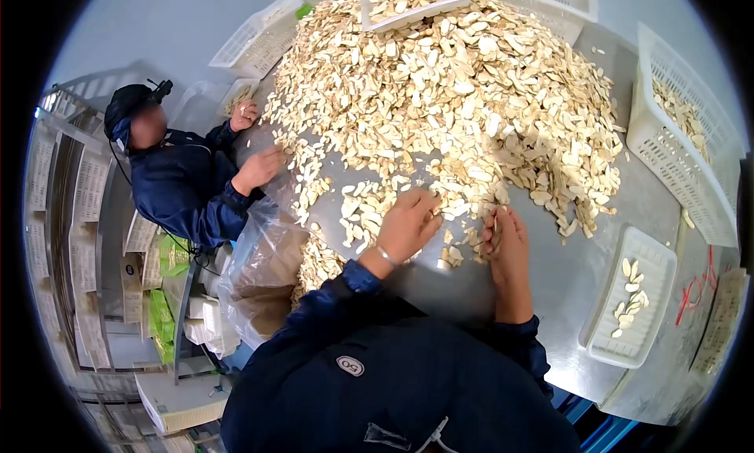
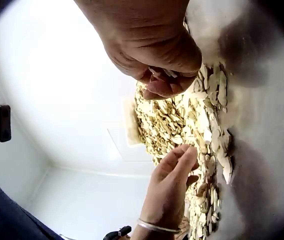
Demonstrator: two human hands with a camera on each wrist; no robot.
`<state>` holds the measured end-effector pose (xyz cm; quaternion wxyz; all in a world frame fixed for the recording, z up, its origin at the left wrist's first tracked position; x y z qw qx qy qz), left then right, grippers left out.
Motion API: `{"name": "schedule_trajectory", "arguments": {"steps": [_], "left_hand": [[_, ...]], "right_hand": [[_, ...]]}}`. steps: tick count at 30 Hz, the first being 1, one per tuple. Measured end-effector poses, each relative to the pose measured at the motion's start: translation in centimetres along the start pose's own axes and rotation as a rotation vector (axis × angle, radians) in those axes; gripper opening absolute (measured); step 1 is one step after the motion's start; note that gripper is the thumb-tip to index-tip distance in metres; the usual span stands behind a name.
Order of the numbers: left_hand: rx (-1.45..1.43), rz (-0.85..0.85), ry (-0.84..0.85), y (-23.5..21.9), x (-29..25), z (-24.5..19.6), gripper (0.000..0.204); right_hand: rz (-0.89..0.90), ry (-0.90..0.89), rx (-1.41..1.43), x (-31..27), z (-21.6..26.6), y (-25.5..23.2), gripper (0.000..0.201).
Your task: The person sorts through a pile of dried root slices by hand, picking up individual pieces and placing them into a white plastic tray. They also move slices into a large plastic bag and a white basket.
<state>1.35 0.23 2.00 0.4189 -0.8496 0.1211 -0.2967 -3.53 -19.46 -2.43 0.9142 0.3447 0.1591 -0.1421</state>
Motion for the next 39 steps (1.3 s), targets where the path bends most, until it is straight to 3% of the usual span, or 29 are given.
{"name": "schedule_trajectory", "arguments": {"steps": [3, 4, 7, 12, 15, 20, 24, 27, 28, 31, 32, 35, 39], "left_hand": [[0.058, -0.006, -0.079, 1.7, 1.4, 0.2, 0.027], [0.062, 0.064, -0.119, 1.9, 1.6, 0.6, 0.025], [-0.046, 0.068, -0.211, 1.2, 1.4, 1.1, 0.025], [0.159, 0.14, -0.233, -1.0, 0.4, 3.1, 0.03], [0.055, -0.025, -0.048, 0.1, 1.7, 2.7, 0.03], [-0.004, 0.082, 0.079, 2.9, 3.4, 0.7, 0.035], [-0.121, 0.038, -0.058, 2.6, 2.8, 1.8, 0.034], [-0.286, 0.1, -0.304, 0.9, 2.2, 2.1, 0.032], [-0.324, 0.043, -0.33, 0.9, 2.0, 2.5, 0.028], [-0.094, 0.016, -0.231, 0.4, 1.3, 4.0, 0.024], [0.069, -0.096, -0.089, 0.5, 1.1, 4.4, 0.024], [0.052, -0.111, -0.063, 0.4, 1.7, 3.1, 0.021], [0.061, 0.054, -0.046, 0.9, 1.8, 1.5, 0.012]], "right_hand": [[0.007, -0.02, -0.068, -0.1, 0.5, -0.1, 0.017], [0.0, -0.027, -0.091, -0.3, 0.8, 0.1, 0.017], [0.001, -0.035, -0.081, 0.0, 0.9, -0.5, 0.018], [0.033, -0.021, -0.085, -0.3, 0.6, 0.2, 0.017], [0.036, -0.017, -0.088, -0.4, 0.5, 0.3, 0.017], [0.01, -0.039, -0.109, -0.1, 0.6, -0.4, 0.015], [-0.002, -0.05, -0.133, -0.1, 0.6, -0.5, 0.015], [0.004, -0.042, -0.126, -0.2, 0.6, 0.0, 0.015], [0.009, -0.041, -0.119, -0.2, 0.5, 0.0, 0.015], [0.011, -0.043, -0.119, -0.3, 0.6, 0.0, 0.015], [0.009, -0.046, -0.121, -0.4, 0.6, 0.0, 0.015], [0.013, -0.051, -0.129, -0.3, 0.6, -0.1, 0.015], [0.016, -0.056, -0.121, -0.4, 0.6, 0.1, 0.015]]}}
Point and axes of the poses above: each hand's wrist, its own x-axis towards the middle knuckle, its own y-axis out of the palm, z = x × y, the point moved 3 cm from there along x, towards the middle knuckle, and after that the axes turned 2 degrees about -x, right-handed, at the moved point
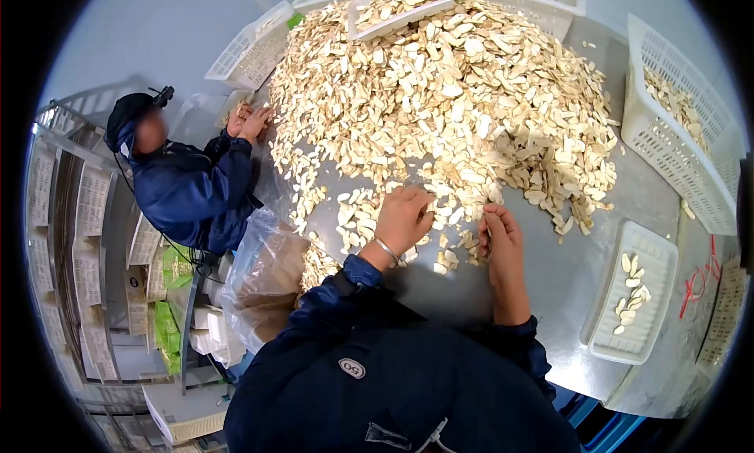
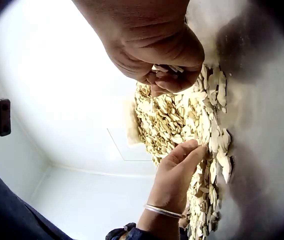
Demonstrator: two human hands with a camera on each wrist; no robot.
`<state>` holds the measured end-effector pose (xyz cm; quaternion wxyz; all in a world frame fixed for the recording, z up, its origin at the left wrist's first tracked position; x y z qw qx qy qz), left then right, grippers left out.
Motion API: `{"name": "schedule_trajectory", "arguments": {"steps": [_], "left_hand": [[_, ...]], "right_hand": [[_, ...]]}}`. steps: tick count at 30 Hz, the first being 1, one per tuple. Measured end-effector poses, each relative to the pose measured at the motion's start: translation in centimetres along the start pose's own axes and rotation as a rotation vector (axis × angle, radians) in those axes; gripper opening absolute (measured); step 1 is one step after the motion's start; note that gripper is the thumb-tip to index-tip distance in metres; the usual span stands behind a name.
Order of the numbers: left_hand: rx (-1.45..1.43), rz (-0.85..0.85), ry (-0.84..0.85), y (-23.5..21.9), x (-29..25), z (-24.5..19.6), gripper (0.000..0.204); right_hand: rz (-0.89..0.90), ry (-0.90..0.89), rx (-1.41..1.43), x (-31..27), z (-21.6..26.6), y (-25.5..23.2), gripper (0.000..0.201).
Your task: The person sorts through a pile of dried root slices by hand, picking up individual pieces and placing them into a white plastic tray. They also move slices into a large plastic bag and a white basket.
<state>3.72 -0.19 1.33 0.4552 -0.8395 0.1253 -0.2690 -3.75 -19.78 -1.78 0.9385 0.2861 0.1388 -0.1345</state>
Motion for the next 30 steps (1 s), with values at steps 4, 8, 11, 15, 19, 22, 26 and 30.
{"name": "schedule_trajectory", "arguments": {"steps": [4, 8, 11, 15, 19, 22, 26, 30], "left_hand": [[0.161, -0.004, -0.034, 0.3, -1.0, 2.0, 0.007], [0.121, -0.035, -0.038, -0.5, -0.2, 2.2, 0.015], [0.031, -0.061, 0.102, 0.4, 1.2, 0.8, 0.029], [-0.006, 0.008, 0.25, 1.6, 1.8, -0.6, 0.023], [0.083, 0.107, 0.1, 0.8, 1.0, 1.8, 0.01], [0.061, 0.048, 0.031, 0.4, 1.3, 2.0, 0.01], [0.017, -0.123, 0.153, 1.4, 3.1, -0.3, 0.024], [0.031, 0.006, 0.095, 2.7, 3.4, 1.4, 0.026]], "right_hand": [[-0.004, -0.01, -0.011, 0.1, 0.0, -0.3, 0.015], [-0.009, 0.008, -0.04, -0.1, -0.1, 0.2, 0.014], [-0.051, -0.024, -0.012, -0.1, 0.4, -0.1, 0.014], [-0.127, -0.101, -0.008, 0.5, 0.5, -1.5, 0.015], [-0.124, -0.105, 0.042, 0.6, 0.5, -1.6, 0.015], [-0.103, -0.093, 0.039, 0.5, 0.4, -1.1, 0.015], [-0.11, -0.092, 0.031, 0.4, 0.7, -1.3, 0.015], [-0.127, -0.12, 0.052, 0.8, 0.4, -1.9, 0.015]]}}
Point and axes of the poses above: each hand's wrist, its own x-axis towards the middle knuckle, its own y-axis out of the palm, z = x × y, the point moved 3 cm from there along x, towards the middle knuckle, and after that the axes turned 2 degrees about -x, right-handed, at the moved point
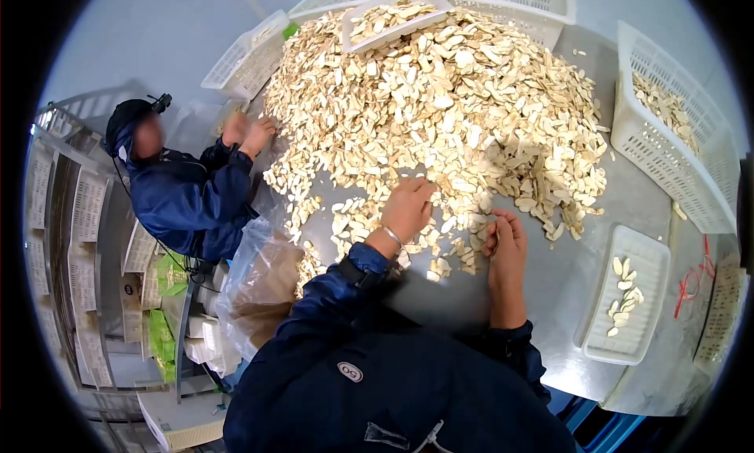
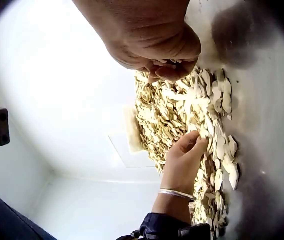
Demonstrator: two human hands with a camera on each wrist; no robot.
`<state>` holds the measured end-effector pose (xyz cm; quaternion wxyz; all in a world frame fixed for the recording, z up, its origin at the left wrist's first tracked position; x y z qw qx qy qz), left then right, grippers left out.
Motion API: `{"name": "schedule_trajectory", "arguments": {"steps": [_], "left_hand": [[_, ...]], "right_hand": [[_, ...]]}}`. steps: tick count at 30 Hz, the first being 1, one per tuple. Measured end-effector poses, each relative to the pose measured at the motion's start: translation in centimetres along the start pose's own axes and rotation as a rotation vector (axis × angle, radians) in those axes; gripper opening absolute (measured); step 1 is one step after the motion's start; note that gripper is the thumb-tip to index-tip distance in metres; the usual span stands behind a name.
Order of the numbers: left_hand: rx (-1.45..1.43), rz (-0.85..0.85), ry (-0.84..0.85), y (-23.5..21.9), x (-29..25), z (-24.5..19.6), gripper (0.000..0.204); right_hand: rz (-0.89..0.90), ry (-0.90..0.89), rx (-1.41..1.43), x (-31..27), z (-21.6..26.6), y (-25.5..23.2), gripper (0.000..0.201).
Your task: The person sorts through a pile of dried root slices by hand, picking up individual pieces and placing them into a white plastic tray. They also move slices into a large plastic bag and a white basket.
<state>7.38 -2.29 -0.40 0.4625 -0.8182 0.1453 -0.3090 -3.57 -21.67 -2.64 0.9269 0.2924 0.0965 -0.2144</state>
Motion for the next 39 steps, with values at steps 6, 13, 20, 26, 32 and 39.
{"name": "schedule_trajectory", "arguments": {"steps": [6, 13, 20, 26, 32, 39], "left_hand": [[-0.141, -0.07, -0.242, -2.7, -1.8, 1.9, 0.013], [-0.203, 0.141, -0.021, -2.2, -1.8, 0.3, 0.019], [-0.074, 0.127, -0.116, -2.8, -3.7, 0.5, 0.015], [-0.101, -0.02, 0.013, -2.1, -2.8, -1.1, 0.014], [-0.107, 0.169, -0.098, 0.6, -1.9, -4.3, 0.009], [-0.007, -0.03, 0.027, -0.3, -1.6, -3.6, 0.013]], "right_hand": [[0.015, 0.046, -0.023, -0.4, -0.1, 0.7, 0.015], [0.024, 0.047, -0.008, -0.6, 0.0, 0.9, 0.015], [0.027, 0.053, -0.004, -0.6, -0.2, 0.8, 0.015], [0.002, 0.059, 0.069, -0.4, 0.1, 0.4, 0.014], [-0.023, 0.001, 0.008, 0.2, 0.4, -0.4, 0.012], [-0.045, -0.01, 0.139, 0.6, 0.0, -1.3, 0.013]]}}
Point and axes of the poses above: each hand's wrist, its own x-axis towards the middle knuckle, its own y-axis out of the palm, z = x × y, the point moved 3 cm from there along x, towards the middle knuckle, and after that the axes turned 2 degrees about -x, right-handed, at the moved point
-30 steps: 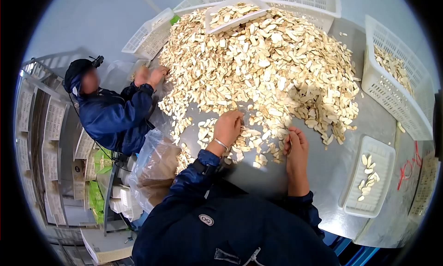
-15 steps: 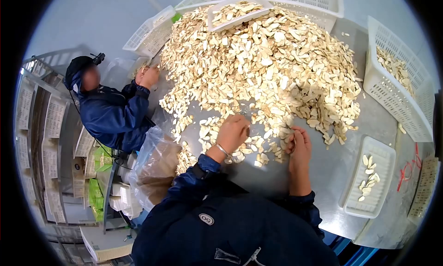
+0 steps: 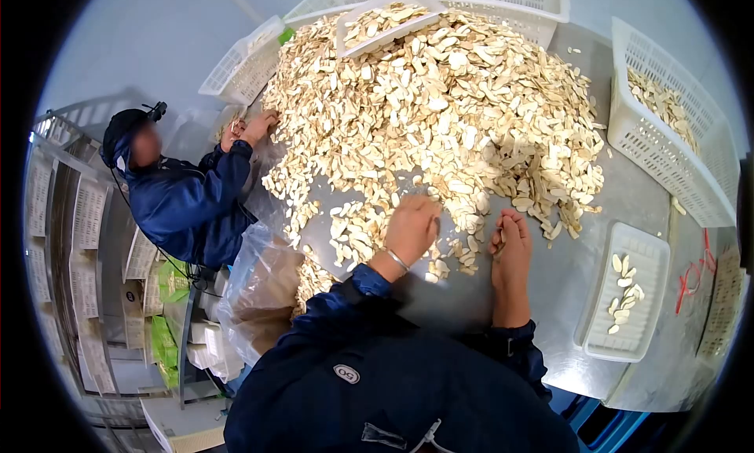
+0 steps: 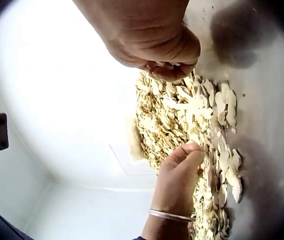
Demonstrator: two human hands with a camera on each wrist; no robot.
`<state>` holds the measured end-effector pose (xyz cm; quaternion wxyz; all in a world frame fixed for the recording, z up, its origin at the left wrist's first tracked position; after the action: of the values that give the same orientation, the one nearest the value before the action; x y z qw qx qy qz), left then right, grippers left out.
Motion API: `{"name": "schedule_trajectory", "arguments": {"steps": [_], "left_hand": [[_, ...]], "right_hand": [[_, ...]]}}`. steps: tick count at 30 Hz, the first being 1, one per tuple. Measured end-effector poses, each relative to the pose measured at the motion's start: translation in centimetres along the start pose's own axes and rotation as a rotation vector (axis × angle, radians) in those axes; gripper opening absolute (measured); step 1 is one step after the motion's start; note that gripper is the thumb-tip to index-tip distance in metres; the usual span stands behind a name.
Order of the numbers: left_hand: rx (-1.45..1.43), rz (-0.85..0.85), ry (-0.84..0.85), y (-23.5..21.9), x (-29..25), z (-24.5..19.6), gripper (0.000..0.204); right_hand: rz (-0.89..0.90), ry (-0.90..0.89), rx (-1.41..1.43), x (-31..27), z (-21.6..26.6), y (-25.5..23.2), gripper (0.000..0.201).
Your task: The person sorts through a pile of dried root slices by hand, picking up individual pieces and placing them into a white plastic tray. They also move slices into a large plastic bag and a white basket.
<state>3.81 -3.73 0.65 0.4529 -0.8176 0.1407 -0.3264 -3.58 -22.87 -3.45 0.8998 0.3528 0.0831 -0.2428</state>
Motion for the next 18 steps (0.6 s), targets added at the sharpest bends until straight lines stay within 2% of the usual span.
{"name": "schedule_trajectory", "arguments": {"steps": [1, 2, 6, 9, 10, 14, 17, 18], "left_hand": [[-0.054, -0.043, 0.065, -0.1, 0.7, -1.2, 0.016], [-0.088, -0.026, 0.102, 0.1, 1.3, -2.7, 0.024], [-0.093, 0.102, 0.316, 1.6, 2.6, -4.9, 0.024], [-0.126, 0.147, 0.182, 1.8, 1.5, -3.7, 0.022], [-0.173, 0.05, 0.193, 1.6, 1.3, -3.2, 0.018], [-0.249, 0.01, -0.02, -0.3, -0.3, -1.4, 0.008], [-0.301, 0.157, -0.246, -1.3, -1.3, -0.7, 0.007], [-0.309, 0.146, -0.269, -1.4, -1.6, -0.5, 0.007]], "right_hand": [[0.003, 0.0, 0.001, 0.0, 0.0, 0.1, 0.013], [0.006, -0.001, -0.001, -0.1, 0.1, 0.1, 0.013], [-0.037, 0.018, -0.026, -0.2, 0.4, 0.0, 0.012], [-0.028, 0.013, 0.005, 0.0, 0.2, -0.1, 0.012], [-0.023, 0.017, 0.012, 0.0, 0.1, -0.1, 0.012], [-0.006, 0.041, 0.002, -0.2, -0.1, 0.5, 0.012], [0.026, 0.056, -0.025, -0.2, -0.2, 0.6, 0.013], [0.022, 0.056, -0.023, -0.2, -0.1, 0.6, 0.013]]}}
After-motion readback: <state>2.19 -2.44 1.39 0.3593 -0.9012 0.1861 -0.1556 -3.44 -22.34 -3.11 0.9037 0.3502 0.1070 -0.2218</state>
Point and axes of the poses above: each hand's wrist, its own x-axis towards the middle knuckle, its own y-axis out of the palm, z = x × y, the point moved 3 cm from there along x, towards the middle knuckle, and after that the axes turned 2 degrees about -x, right-handed, at the moved point
